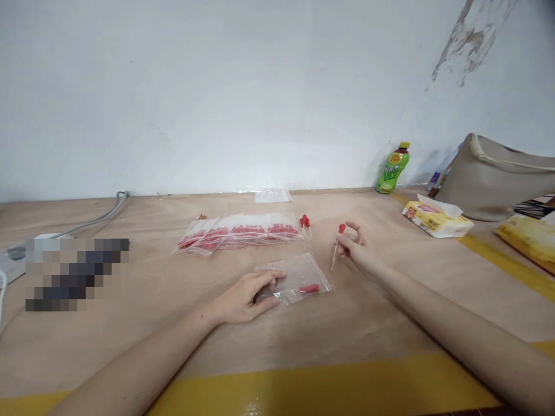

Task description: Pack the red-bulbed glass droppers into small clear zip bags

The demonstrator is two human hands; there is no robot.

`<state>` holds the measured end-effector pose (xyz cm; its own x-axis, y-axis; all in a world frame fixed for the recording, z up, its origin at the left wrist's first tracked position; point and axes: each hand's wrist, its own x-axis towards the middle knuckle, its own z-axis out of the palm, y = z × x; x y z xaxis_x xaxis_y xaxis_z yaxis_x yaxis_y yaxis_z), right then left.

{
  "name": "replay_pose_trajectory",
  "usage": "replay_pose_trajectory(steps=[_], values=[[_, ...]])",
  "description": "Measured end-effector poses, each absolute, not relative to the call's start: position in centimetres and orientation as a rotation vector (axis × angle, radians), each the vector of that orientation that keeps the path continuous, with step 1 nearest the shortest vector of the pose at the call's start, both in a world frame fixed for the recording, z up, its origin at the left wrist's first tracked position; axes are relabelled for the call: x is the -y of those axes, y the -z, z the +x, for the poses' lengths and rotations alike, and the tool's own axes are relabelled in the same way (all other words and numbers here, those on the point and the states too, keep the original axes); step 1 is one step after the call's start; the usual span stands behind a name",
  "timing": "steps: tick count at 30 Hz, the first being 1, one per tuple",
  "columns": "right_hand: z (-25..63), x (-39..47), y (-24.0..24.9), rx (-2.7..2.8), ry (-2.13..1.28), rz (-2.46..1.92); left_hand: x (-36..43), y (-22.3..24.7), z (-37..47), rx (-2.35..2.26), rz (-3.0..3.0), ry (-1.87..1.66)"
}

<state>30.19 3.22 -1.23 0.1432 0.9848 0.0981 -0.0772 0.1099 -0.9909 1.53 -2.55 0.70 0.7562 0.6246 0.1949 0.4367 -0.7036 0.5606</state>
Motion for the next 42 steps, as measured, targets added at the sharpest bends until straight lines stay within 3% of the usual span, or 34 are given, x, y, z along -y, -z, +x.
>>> replay_pose_trajectory(steps=[6, 12, 16, 21, 27, 34, 39, 42], values=[[28.5, -1.1, 1.9, 1.110, -1.070, -1.094, 2.6, -0.7, 1.5, -0.817, 2.458, -0.518], [28.1, 0.1, 1.7, 0.975, -1.388, -1.056, 2.6, -0.3, 1.3, -0.808, 2.492, -0.509], [29.4, 0.3, 1.5, 1.233, -1.467, -1.168, 2.5, -0.1, 1.3, -0.843, 2.511, -0.499], [31.0, -0.1, 1.0, 1.972, -1.098, -1.241, 2.4, -0.1, 1.3, -0.830, 2.516, -0.515], [30.3, 0.1, 1.4, 2.212, -0.887, -1.037, 2.4, -0.1, 1.2, -0.833, 2.523, -0.504], [29.2, -0.2, 2.7, 2.107, -0.823, -1.069, 2.4, 0.0, 1.3, -0.830, 2.558, -0.506], [30.1, -1.4, 1.2, 2.014, -1.192, -1.093, 2.4, -0.1, 1.3, -0.814, 2.581, -0.564], [30.4, -3.7, 1.0, 1.704, -1.191, -1.359, 2.5, -0.2, 1.3, -0.801, 2.563, -0.575]])
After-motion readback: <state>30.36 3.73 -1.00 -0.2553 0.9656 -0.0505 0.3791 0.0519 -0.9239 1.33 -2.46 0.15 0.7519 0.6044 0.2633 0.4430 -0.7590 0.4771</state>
